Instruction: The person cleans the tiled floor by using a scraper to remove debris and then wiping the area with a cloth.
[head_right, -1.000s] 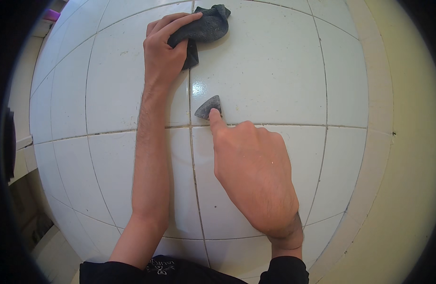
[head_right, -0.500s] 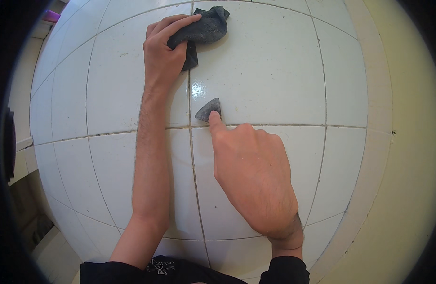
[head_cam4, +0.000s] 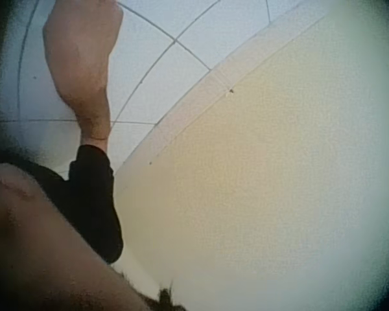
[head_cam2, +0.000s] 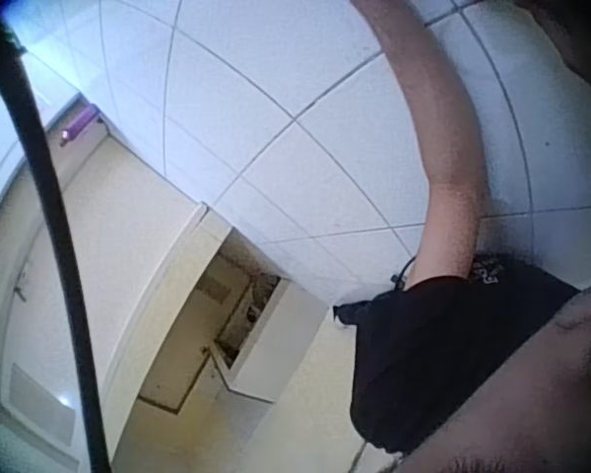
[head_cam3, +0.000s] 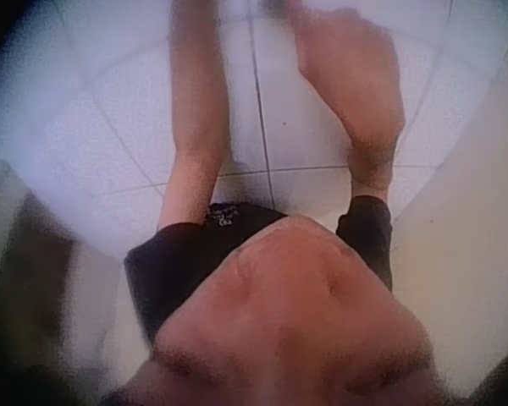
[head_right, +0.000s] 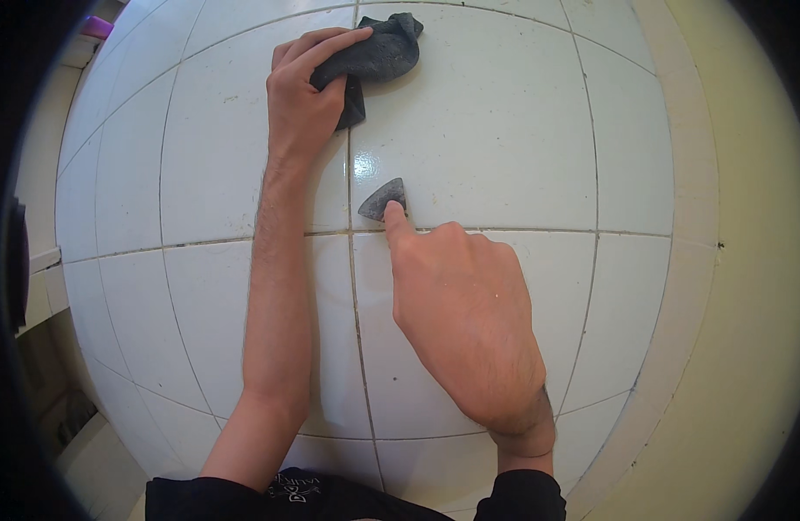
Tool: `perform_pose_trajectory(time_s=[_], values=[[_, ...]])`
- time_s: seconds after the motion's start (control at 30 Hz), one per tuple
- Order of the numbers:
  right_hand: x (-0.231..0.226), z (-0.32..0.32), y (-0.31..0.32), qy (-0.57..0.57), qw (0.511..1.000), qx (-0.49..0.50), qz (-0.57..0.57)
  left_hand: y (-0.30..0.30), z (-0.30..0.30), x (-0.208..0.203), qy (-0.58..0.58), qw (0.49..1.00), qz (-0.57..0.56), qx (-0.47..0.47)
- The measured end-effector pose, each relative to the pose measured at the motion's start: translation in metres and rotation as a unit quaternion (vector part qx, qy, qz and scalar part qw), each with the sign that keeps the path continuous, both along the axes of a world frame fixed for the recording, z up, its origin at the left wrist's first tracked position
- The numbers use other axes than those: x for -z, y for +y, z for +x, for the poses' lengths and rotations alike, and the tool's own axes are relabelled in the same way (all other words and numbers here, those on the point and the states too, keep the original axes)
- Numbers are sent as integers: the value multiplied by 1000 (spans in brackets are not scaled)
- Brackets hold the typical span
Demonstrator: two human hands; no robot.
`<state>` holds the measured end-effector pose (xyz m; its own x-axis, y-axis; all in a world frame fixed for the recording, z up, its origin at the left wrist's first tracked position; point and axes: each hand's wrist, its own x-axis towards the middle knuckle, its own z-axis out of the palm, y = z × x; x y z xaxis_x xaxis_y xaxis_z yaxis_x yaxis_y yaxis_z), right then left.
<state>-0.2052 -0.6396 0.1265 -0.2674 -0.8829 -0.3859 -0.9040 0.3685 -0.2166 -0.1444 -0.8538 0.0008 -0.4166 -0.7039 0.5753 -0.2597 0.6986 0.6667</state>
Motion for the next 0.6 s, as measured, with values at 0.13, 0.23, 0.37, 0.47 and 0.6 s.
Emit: perform_pose_trajectory(time_s=[0.13,0.23,0.37,0.47,0.6], values=[[-4,1,0,9,1000,-2,-4,1,0,-1,2,1000,10,2],[-2,1,-1,3,1000,5,-4,0,-1,0,3,1000,1,4],[-3,3,-1,2,1000,12,6,1,0,0,6,1000,1,5],[2,-1,-3,-7,1000,16,-6,0,-1,1,5,1000,0,5],[0,1,-1,2,1000,8,0,0,0,1,3,1000,-11,4]])
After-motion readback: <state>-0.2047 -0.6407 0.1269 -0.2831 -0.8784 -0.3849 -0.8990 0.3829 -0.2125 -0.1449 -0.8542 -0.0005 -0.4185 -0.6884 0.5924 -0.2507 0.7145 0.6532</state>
